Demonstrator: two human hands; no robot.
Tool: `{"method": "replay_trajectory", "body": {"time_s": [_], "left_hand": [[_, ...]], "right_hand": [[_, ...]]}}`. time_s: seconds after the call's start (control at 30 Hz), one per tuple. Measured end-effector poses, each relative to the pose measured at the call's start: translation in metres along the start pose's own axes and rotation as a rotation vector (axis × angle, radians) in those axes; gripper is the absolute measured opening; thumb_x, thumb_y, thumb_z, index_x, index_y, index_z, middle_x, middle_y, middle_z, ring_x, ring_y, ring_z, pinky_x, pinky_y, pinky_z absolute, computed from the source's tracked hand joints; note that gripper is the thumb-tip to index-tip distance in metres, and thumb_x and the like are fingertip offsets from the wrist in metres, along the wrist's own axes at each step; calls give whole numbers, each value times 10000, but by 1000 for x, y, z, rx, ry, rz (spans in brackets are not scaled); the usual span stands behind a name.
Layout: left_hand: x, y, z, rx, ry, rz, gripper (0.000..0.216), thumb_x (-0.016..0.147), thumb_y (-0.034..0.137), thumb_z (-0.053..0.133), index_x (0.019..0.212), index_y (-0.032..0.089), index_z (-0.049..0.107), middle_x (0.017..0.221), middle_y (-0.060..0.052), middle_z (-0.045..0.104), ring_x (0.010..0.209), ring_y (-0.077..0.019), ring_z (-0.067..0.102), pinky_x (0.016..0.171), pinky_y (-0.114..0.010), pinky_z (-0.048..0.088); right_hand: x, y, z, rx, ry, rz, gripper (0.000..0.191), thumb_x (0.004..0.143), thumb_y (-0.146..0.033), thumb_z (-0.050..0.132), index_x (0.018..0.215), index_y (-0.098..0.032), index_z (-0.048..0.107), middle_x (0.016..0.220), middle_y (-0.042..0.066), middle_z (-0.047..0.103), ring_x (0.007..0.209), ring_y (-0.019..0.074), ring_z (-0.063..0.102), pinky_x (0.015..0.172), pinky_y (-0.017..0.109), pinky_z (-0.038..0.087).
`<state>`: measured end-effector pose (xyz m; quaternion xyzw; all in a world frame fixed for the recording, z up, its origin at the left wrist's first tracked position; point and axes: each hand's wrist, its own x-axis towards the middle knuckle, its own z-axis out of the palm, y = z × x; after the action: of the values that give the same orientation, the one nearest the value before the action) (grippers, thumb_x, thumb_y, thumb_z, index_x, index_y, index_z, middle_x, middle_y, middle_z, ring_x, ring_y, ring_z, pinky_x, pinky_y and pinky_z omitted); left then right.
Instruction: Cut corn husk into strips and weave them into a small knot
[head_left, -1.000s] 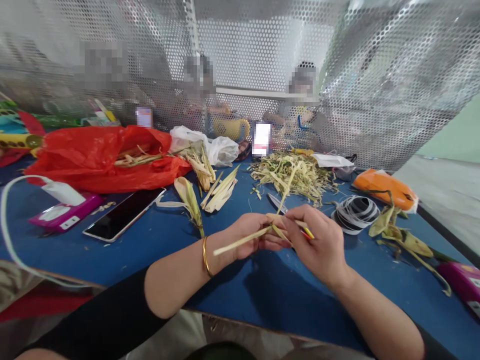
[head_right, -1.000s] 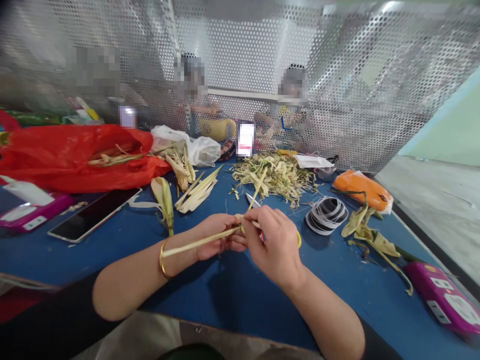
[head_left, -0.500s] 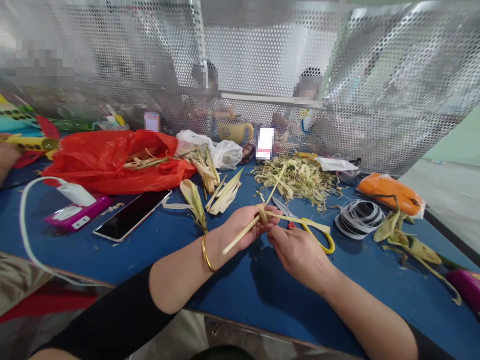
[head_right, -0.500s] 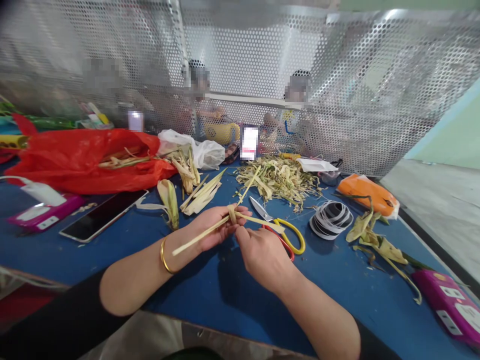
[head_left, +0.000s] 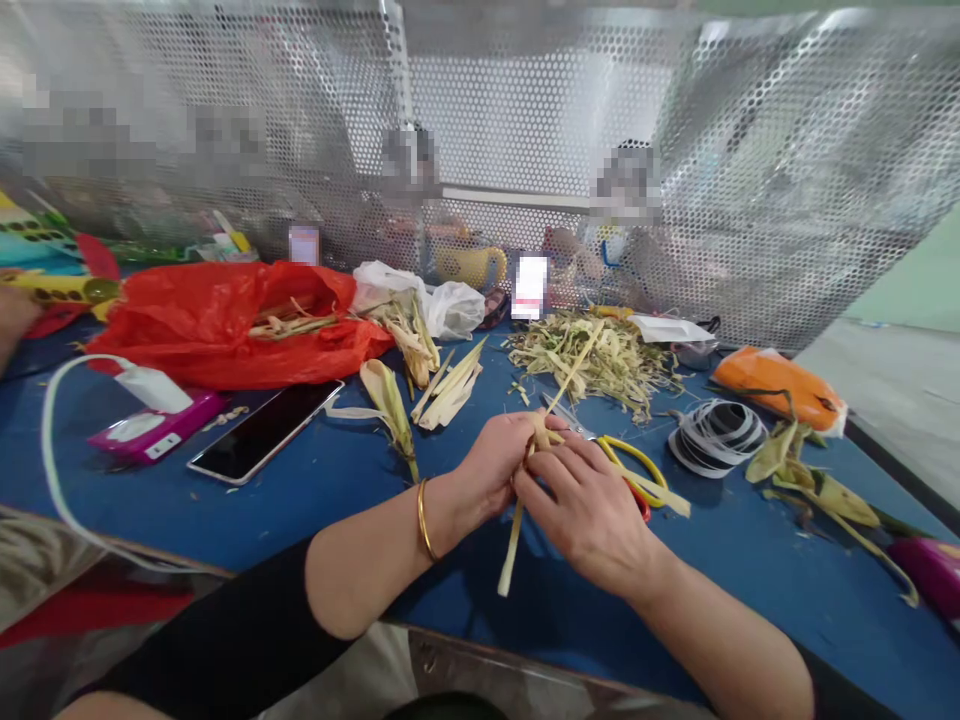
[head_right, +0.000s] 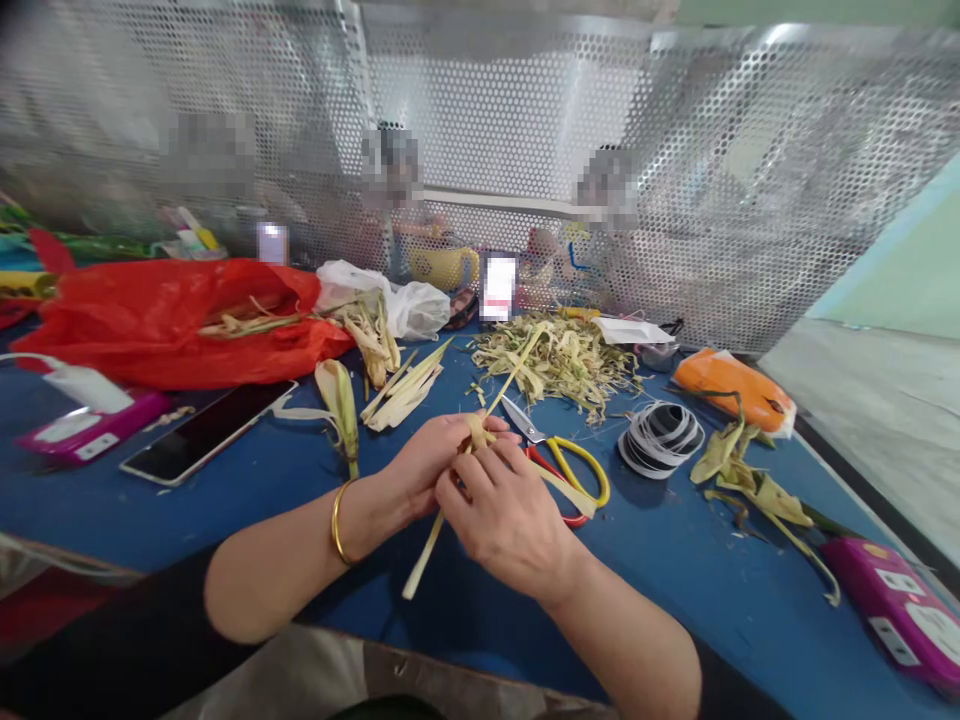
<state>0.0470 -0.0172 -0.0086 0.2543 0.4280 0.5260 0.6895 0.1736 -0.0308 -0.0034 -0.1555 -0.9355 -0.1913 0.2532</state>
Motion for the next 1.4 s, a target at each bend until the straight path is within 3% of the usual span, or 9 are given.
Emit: {"method": "replay_trajectory", "body": {"time_s": [0.1, 0.23, 0.33, 0.43, 0.6, 0.9, 1.17, 1.3, 1.4], "left_hand": [[0, -1, -4, 38, -28, 48, 127, 726, 93, 542, 770, 130, 656, 635, -17, 639, 522, -84, 572, 515, -165, 453], [-4, 2, -4, 134, -110, 96, 132, 790, 188, 541, 755, 140, 659, 653, -26, 658, 573, -106, 632, 612, -211, 524], [-8, 4, -1, 252, -142, 106, 164, 843, 232, 531, 797, 133, 654, 657, -47, 675, 602, -133, 672, 621, -229, 537], [-8, 3, 0, 306, -70, 145, 139, 866, 265, 559, 900, 143, 618, 587, -20, 643, 574, -150, 678, 558, -222, 526], [-3, 0, -3, 286, 15, 120, 154, 818, 277, 648, 784, 139, 587, 569, -17, 622, 529, -145, 658, 515, -216, 516], [-10, 5, -2, 244, -209, 154, 153, 721, 170, 646, 857, 135, 707, 728, -34, 680, 702, -143, 681, 688, -236, 540], [-5, 0, -2, 289, -2, 244, 162, 771, 198, 661, 911, 129, 707, 740, -34, 703, 577, -102, 628, 577, -211, 521], [-1, 7, -6, 226, 72, 237, 111, 792, 191, 627, 869, 129, 677, 791, -44, 714, 565, -89, 620, 529, -190, 501], [-1, 11, -7, 232, 114, 212, 96, 787, 151, 610, 882, 142, 614, 714, -21, 694, 516, -101, 616, 487, -200, 486]], "right_hand": [[-3, 9, -2, 93, 114, 123, 189, 931, -127, 464, 882, -185, 637, 839, 48, 662, 813, 185, 596, 888, 382, 401], [-9, 28, -1, 317, 279, 615, 144, 914, -249, 530, 838, -197, 641, 856, 56, 676, 803, 191, 617, 766, 327, 441], [-13, 41, 6, 554, 171, 968, 227, 883, -351, 536, 748, -194, 629, 766, 48, 673, 681, 186, 605, 609, 282, 435], [-13, 47, 14, 635, 1, 1120, 283, 860, -413, 513, 715, -190, 611, 602, 13, 614, 545, 165, 528, 525, 269, 372], [-13, 44, 23, 632, -2, 1140, 289, 811, -387, 503, 603, -194, 558, 586, 18, 593, 563, 160, 514, 538, 261, 352], [-15, 46, 24, 693, 96, 1233, 237, 780, -370, 512, 651, -188, 592, 601, 21, 632, 568, 166, 544, 509, 246, 360], [-9, 35, 20, 947, -26, 1299, 241, 840, -400, 487, 750, -195, 574, 499, -24, 582, 354, 126, 492, 367, 221, 332], [-7, 29, 9, 1019, -55, 1176, 149, 868, -340, 498, 919, -204, 532, 634, -18, 657, 407, 127, 574, 408, 217, 413], [-7, 28, 3, 1013, -40, 922, 195, 891, -267, 473, 1053, -198, 556, 728, -2, 678, 531, 128, 630, 533, 230, 490]]}}
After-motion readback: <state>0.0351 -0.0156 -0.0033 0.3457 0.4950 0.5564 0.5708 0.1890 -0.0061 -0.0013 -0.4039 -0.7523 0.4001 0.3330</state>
